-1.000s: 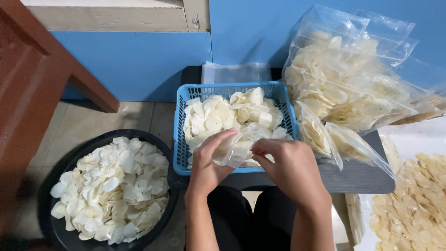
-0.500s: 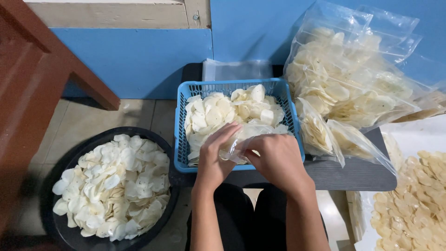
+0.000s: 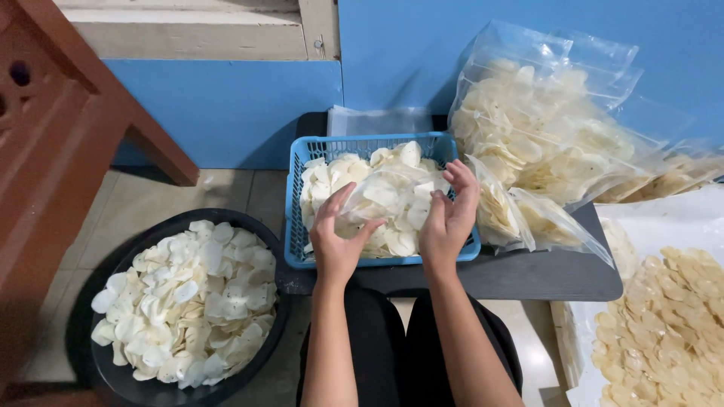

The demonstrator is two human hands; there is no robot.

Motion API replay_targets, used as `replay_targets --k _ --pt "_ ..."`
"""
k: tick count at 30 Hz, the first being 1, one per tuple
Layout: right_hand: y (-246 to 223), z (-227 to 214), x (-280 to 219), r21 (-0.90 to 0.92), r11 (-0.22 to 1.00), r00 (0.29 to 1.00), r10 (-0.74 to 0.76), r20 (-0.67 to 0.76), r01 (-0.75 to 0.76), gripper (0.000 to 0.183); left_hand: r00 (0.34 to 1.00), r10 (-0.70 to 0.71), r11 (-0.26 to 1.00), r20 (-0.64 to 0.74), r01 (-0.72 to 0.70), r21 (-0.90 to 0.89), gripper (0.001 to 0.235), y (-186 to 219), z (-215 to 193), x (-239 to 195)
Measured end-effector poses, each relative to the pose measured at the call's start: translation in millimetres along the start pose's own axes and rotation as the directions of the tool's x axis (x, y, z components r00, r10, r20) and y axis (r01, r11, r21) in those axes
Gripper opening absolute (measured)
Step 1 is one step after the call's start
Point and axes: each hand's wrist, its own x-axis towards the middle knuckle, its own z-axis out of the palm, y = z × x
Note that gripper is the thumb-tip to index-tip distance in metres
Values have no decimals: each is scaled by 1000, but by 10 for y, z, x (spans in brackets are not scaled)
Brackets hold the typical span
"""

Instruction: The person scoops white dried slices from a black basin into a blue basket, then places them into clear plastic bags and seals them. The person repeats this process, transferring slices and sealing each bag before setting it aside.

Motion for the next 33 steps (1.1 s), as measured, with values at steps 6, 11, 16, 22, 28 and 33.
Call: replay_targets --k 6,11,16,22,28,33 --pt "-48 14 28 -68 972 917 235 321 -225 66 996 -39 999 81 39 10 76 143 -53 28" --pt "-257 -3 99 -270 926 833 361 419 -266 51 996 -94 990 -1 94 103 91 73 14 8" --pt "-185 -104 260 -430 863 763 460 454 -264 36 998 -52 993 -46 57 107 103 348 70 70" --pt "-16 -106 604 -640 766 689 430 583 63 40 974 -123 990 -191 133 39 104 256 301 211" --pt "-181 -24 651 -378 880 712 460 531 -287 40 906 -331 939 -265 344 3 45 384 379 475" --pt "189 -21 660 -477 841 643 517 565 -257 48 964 -171 970 -204 200 136 27 634 229 700"
